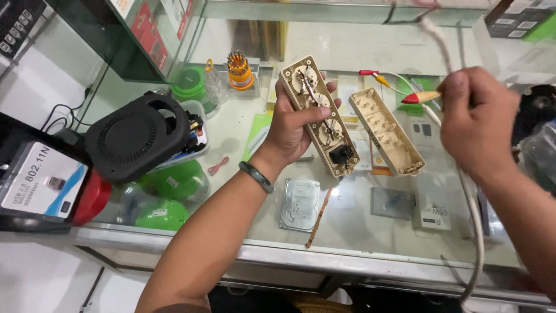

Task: Cleaning and disassembling power strips for repair or inspection

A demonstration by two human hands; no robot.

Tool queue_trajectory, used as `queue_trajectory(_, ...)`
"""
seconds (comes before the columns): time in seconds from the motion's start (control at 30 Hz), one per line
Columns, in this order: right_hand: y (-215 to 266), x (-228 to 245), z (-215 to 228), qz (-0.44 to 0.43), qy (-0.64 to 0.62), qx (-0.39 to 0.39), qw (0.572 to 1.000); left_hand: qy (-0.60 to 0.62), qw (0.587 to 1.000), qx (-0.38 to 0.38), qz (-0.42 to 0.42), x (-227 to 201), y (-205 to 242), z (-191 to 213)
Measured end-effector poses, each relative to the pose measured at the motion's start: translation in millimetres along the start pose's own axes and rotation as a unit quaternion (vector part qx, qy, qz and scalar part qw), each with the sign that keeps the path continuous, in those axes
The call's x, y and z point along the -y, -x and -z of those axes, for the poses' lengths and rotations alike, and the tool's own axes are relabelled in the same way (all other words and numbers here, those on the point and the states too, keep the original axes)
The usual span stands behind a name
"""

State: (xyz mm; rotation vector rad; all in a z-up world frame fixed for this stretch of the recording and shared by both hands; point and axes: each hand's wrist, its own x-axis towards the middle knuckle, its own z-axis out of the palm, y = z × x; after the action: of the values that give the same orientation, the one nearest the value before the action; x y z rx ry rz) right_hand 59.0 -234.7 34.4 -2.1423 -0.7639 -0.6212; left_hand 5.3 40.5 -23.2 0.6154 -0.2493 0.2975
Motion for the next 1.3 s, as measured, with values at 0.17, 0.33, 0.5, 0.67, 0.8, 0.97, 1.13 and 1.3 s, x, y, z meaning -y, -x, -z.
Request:
queue_trajectory(0.17,11,-26,-29,-0.013,0.091,0.088,0.992,-0.014,0.999,-0.046,0.011,-5,-5,6)
queue_trajectory(0.33,22,-63,-13,-0.033,0.235,0.105,0.966,-0.033,0.998,-0.042,0.041,0,-6,15)
queue_trajectory(0.5,26,-58,-27,-0.028,0.338,0.131,0.932,-0.03,0.997,-0.035,0.063,1,-5,12)
queue_trajectory(0.67,30,-63,-31,-0.074,0.389,0.192,0.898,-0.041,0.995,0.028,0.083,1,3,9)
queue_trajectory(0.8,27,-68,-27,-0.079,0.347,0.2,0.913,-0.039,0.992,0.057,0.101,0,4,6)
queue_trajectory(0.97,21,-66,-33,-0.076,0.336,0.193,0.919,-0.031,0.992,0.078,0.095,-4,4,5)
queue_trajectory(1.13,15,-63,-27,0.011,0.232,0.252,0.939,-0.042,0.99,0.067,0.114,3,4,11)
queue_trajectory(1.3,23,-62,-31,0.035,0.223,0.242,0.944,-0.053,0.991,0.02,0.123,6,0,7)
